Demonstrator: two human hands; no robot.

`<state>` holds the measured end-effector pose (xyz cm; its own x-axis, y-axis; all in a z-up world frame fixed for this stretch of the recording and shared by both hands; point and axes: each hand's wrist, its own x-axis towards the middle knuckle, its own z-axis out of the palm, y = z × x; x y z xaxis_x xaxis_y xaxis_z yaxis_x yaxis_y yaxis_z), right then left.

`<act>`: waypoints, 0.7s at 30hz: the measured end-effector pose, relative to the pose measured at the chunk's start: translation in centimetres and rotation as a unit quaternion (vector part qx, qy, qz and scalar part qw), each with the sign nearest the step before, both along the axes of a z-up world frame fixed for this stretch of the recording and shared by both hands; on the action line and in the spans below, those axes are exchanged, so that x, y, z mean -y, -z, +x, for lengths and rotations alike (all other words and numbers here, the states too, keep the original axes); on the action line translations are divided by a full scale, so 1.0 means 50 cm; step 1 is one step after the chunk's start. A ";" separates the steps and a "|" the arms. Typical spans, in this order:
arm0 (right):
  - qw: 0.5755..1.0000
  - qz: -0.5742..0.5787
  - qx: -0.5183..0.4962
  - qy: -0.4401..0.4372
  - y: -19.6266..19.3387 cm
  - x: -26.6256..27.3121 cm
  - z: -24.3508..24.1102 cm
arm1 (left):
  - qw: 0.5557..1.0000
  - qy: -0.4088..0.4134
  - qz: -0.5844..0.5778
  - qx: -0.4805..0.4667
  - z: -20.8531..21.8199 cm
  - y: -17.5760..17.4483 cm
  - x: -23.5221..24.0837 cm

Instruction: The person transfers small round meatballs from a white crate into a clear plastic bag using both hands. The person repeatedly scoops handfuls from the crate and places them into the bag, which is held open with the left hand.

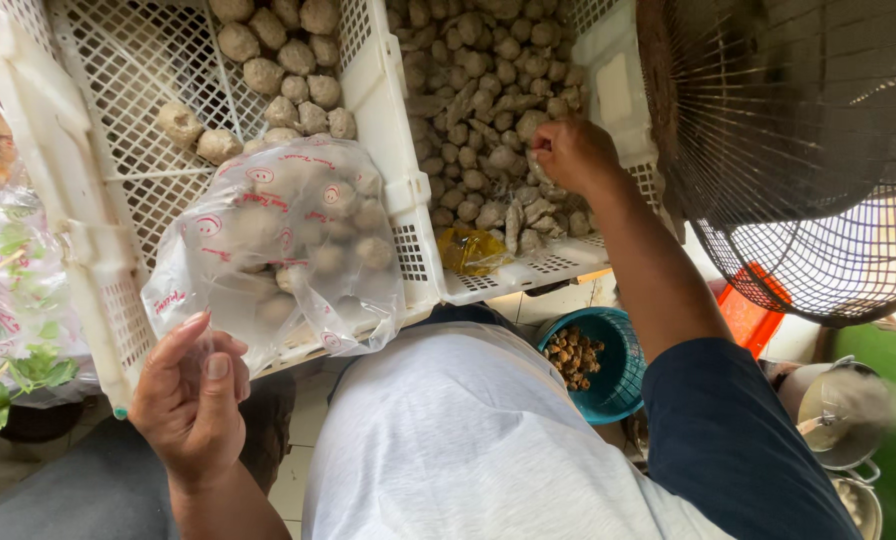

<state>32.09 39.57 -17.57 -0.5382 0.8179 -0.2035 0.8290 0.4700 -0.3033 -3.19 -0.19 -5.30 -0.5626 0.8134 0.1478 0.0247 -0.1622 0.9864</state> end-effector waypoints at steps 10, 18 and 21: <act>0.996 0.051 0.001 -0.067 0.000 0.021 -0.039 | 1.000 0.012 0.011 0.005 -0.007 0.007 0.004; 0.970 0.030 0.161 -0.177 0.091 0.030 -0.102 | 0.999 0.037 0.017 0.031 -0.008 -0.008 -0.001; 0.992 -0.027 0.038 -0.114 0.071 0.004 -0.082 | 0.999 0.033 -0.003 0.021 -0.013 -0.007 -0.003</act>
